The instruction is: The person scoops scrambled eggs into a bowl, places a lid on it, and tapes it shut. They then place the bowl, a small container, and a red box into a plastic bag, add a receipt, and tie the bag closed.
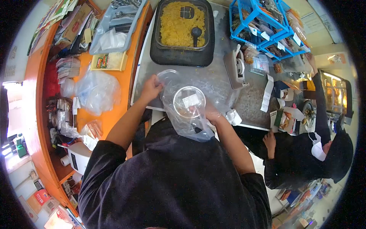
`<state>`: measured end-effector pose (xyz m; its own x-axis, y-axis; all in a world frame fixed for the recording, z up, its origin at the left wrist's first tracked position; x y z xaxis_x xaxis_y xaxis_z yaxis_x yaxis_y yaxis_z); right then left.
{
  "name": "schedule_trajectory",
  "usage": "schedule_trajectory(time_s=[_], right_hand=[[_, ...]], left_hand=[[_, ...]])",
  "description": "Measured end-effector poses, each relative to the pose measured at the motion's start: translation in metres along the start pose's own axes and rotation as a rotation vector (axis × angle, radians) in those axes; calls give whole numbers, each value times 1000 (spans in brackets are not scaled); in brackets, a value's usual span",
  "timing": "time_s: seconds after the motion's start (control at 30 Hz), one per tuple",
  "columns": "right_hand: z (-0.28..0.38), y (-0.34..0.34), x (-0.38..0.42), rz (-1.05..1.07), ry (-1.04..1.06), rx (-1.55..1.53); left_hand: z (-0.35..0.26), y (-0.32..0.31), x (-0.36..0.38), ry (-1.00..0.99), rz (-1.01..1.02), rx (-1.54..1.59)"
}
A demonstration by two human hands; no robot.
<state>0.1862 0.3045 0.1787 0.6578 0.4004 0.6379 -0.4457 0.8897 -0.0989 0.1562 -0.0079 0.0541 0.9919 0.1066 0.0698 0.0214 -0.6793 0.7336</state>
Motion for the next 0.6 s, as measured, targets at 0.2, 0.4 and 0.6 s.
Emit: schedule_trajectory(time_s=[0.2, 0.4, 0.6], right_hand=[[-6, 3, -2, -30, -15, 115], [12, 15, 12, 27, 201, 741], [67, 4, 59, 53, -66, 1246]], left_hand=[[96, 162, -9, 236, -631, -362], [-89, 177, 12, -357, 145, 170], [-245, 103, 67, -829, 626, -173]])
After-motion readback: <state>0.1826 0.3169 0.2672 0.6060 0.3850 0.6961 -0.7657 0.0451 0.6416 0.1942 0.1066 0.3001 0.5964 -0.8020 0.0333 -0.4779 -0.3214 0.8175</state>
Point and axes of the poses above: each hand's wrist, its own x-axis away from the middle knuckle, its own y-axis out of the back of the hand, z = x × y, the point moved 1 cm from there along -x, towards the middle knuckle, and after that the axes turned 8 degrees about -x, right-handed, at the moved point
